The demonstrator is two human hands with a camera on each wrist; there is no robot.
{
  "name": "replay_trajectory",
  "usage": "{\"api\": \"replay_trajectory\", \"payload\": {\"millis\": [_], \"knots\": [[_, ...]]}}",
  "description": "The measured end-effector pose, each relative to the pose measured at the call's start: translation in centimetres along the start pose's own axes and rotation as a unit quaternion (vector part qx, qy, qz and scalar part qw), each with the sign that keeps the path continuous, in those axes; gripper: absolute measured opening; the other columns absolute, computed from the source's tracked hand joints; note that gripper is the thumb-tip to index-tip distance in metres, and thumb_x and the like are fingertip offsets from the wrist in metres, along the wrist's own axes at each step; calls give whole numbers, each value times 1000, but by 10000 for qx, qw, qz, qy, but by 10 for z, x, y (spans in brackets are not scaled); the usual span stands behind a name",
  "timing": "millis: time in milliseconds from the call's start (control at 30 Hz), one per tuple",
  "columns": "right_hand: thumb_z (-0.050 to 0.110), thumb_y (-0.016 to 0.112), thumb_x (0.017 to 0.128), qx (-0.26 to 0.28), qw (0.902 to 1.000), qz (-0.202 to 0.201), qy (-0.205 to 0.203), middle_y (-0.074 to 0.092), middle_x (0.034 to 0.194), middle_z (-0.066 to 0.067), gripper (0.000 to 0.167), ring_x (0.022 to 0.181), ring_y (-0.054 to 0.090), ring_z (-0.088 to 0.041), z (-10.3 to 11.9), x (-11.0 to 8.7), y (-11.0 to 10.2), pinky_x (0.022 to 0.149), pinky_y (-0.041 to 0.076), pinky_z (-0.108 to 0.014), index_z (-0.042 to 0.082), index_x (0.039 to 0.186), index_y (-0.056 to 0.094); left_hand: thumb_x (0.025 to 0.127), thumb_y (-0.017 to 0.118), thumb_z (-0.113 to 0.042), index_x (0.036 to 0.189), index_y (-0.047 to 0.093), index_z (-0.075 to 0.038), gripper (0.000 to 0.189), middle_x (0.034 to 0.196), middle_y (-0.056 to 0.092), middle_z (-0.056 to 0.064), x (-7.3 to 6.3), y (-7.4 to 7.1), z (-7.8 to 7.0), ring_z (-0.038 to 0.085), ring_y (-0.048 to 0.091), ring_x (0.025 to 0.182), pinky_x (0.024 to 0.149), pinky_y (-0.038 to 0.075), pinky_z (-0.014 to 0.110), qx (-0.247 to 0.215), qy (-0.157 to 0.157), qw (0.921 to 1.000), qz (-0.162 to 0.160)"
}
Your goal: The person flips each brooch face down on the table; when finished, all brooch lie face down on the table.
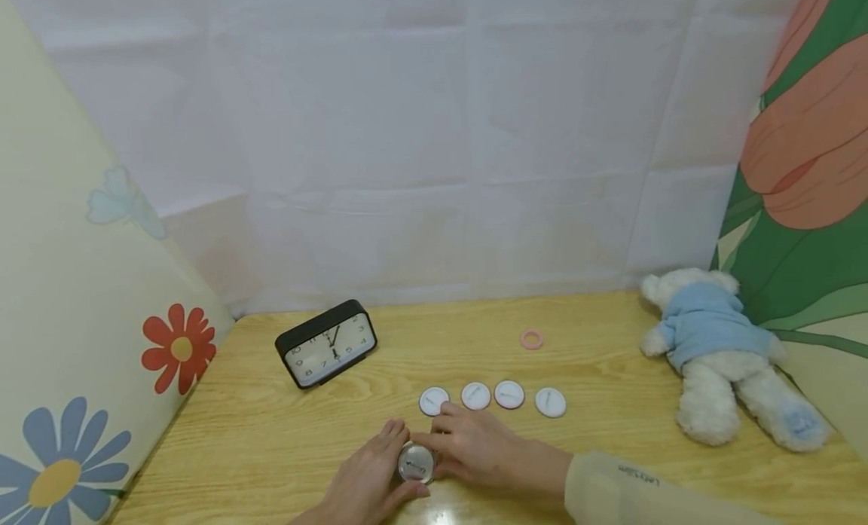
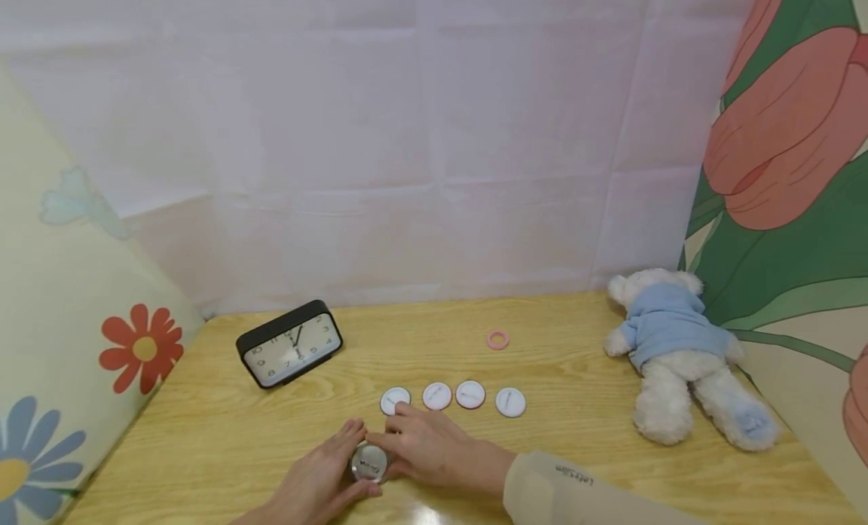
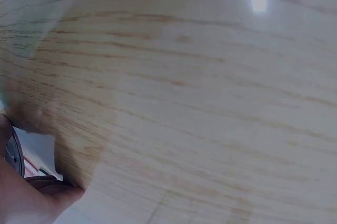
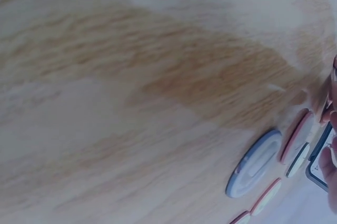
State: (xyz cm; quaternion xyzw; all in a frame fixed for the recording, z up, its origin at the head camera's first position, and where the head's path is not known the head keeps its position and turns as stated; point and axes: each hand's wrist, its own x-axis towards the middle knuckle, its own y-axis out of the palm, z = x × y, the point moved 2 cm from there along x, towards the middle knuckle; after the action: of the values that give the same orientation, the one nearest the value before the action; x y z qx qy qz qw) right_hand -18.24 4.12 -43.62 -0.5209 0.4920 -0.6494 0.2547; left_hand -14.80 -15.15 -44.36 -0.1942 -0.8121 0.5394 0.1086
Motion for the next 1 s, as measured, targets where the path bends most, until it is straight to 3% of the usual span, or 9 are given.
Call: {"api": "replay_trajectory", "payload": {"millis": [233,433,600,1000], "knots": [[46,72,82,-107,9998,67,132,61,102,7,51,91,51,-8,-1,1,3,73,42,-8,18,124,67,79,69,-60,135,49,7,89,140,45,31,0,2,1,44,44,129,88,49,62,162,148,9997,-81],[51,71,80,-35,9978,478,459,60,107,6,50,99,50,-10,-4,1,4,86,44,-18,20,119,69,80,71,-56,130,52,5,81,138,48,30,1,4,1,44,46,128,83,52,60,282,361,9987,-235],[52,69,80,163,9946,778,664,59,109,6,51,100,48,-10,-7,0,5,86,42,-20,20,120,70,80,71,-55,128,54,6,80,137,48,32,1,3,-1,44,46,127,84,52,59,400,394,9983,-185],[55,66,82,-176,9945,920,459,59,101,9,52,93,45,-9,-6,1,4,78,39,-17,23,123,69,81,71,-53,130,52,9,81,138,46,33,1,1,-2,45,44,129,91,49,58,362,306,9989,-11]]}}
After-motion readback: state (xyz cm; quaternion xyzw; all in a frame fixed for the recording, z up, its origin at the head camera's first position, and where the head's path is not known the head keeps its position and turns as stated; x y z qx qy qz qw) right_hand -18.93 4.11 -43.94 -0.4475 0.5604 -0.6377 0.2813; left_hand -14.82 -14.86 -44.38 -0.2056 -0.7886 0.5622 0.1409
